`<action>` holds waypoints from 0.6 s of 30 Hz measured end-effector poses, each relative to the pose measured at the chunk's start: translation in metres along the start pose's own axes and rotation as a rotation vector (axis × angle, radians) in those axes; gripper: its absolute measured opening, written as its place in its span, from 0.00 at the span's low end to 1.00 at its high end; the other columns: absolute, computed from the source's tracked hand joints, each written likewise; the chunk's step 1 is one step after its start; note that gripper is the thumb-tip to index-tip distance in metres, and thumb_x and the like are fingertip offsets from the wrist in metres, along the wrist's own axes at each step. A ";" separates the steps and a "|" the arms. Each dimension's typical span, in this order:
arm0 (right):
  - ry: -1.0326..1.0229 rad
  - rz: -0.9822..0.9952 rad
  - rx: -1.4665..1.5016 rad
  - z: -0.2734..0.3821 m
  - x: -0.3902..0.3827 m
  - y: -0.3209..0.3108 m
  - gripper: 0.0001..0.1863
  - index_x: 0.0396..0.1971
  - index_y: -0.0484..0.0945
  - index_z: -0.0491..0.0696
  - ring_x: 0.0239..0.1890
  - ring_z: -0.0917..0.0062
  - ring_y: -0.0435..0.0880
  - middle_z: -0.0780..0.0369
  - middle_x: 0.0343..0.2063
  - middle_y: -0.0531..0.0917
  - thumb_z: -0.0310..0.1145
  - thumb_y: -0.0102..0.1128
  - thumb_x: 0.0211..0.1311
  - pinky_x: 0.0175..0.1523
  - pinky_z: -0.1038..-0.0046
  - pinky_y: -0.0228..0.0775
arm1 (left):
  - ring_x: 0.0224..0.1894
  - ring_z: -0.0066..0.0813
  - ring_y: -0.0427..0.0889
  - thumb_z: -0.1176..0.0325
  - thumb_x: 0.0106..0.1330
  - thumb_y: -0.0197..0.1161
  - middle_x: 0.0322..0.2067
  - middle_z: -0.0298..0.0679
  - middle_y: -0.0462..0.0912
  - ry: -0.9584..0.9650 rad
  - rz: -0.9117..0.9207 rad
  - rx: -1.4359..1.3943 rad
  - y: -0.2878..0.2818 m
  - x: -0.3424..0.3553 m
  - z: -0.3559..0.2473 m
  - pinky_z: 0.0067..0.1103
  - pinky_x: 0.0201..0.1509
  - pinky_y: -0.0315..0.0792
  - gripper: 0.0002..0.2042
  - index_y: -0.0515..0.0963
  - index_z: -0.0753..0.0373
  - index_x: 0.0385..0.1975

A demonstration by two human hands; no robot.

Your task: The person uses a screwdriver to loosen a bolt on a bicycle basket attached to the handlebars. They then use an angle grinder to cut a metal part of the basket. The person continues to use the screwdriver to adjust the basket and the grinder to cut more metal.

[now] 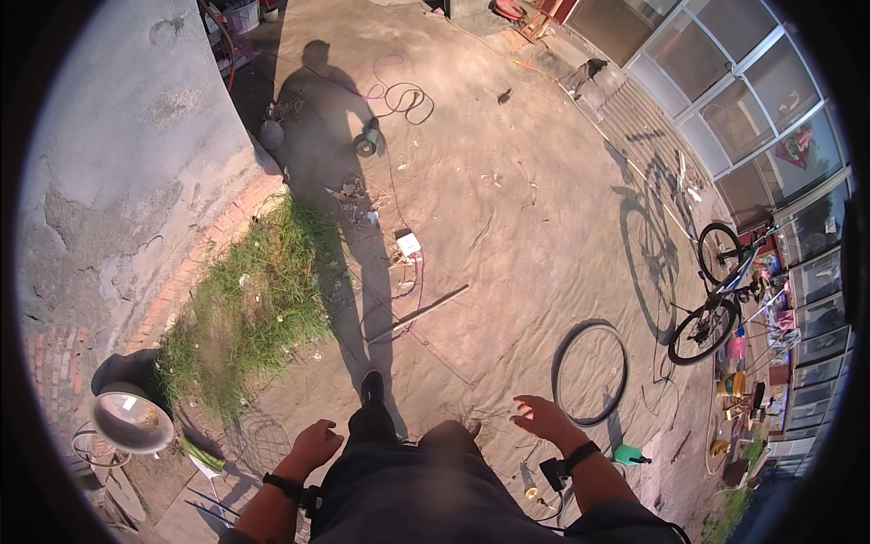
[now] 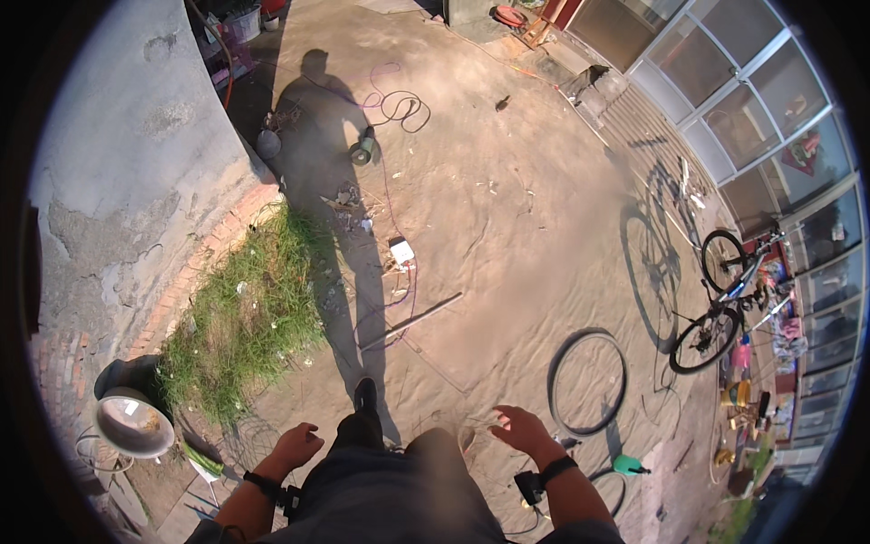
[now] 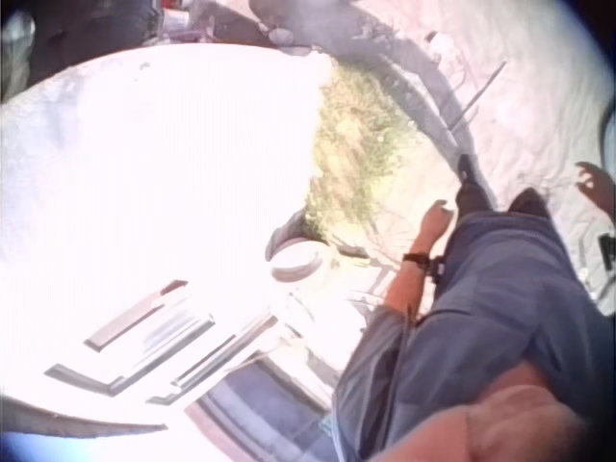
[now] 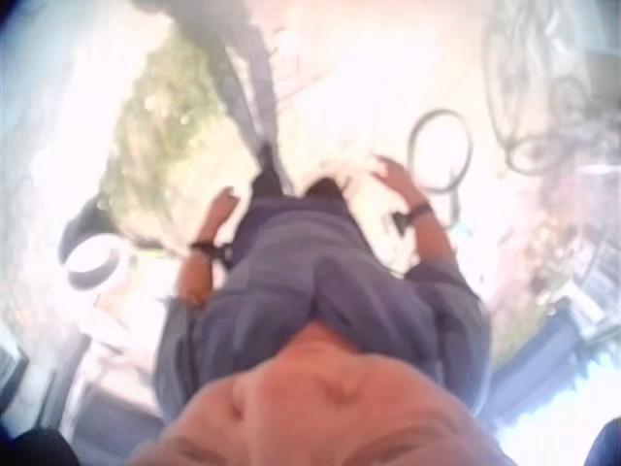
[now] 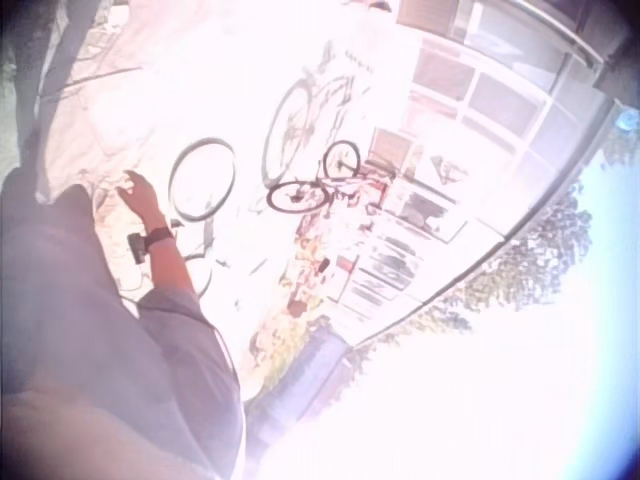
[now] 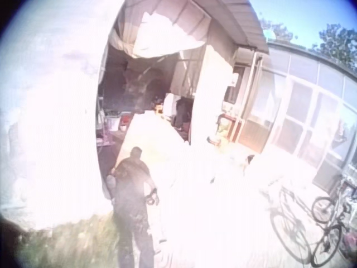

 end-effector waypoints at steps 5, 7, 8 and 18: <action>0.147 0.056 0.052 -0.013 0.064 -0.067 0.36 0.65 0.79 0.51 0.45 0.71 0.89 0.57 0.49 0.88 0.51 0.77 0.60 0.47 0.68 0.83 | 0.50 0.46 0.88 0.55 0.66 0.69 0.44 0.48 0.90 0.036 0.020 0.007 -0.072 0.092 -0.098 0.35 0.55 0.80 0.27 0.78 0.67 0.59; 0.150 0.055 0.073 -0.034 0.100 -0.100 0.37 0.65 0.78 0.51 0.44 0.73 0.89 0.58 0.47 0.88 0.51 0.78 0.59 0.42 0.70 0.83 | 0.50 0.45 0.89 0.55 0.66 0.69 0.44 0.48 0.90 0.032 0.022 0.038 -0.087 0.136 -0.125 0.34 0.55 0.80 0.27 0.78 0.67 0.59; 0.164 0.063 0.071 -0.046 0.119 -0.117 0.37 0.65 0.79 0.51 0.44 0.73 0.89 0.58 0.47 0.89 0.51 0.79 0.59 0.42 0.70 0.83 | 0.50 0.45 0.89 0.55 0.66 0.69 0.44 0.48 0.90 0.031 0.012 0.027 -0.095 0.156 -0.145 0.34 0.55 0.80 0.27 0.78 0.67 0.59; 0.121 0.034 -0.230 -0.044 0.417 -0.446 0.37 0.63 0.79 0.49 0.50 0.63 0.90 0.56 0.46 0.90 0.56 0.73 0.60 0.55 0.64 0.81 | 0.49 0.48 0.89 0.55 0.65 0.68 0.43 0.50 0.90 -0.194 -0.176 -0.084 -0.160 0.345 -0.328 0.35 0.56 0.80 0.28 0.78 0.69 0.59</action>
Point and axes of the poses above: each hand's wrist, its own x-axis towards the middle knuckle, its own y-axis out of the palm, z = x × y, the point moved 5 cm from there along x, towards the middle knuckle
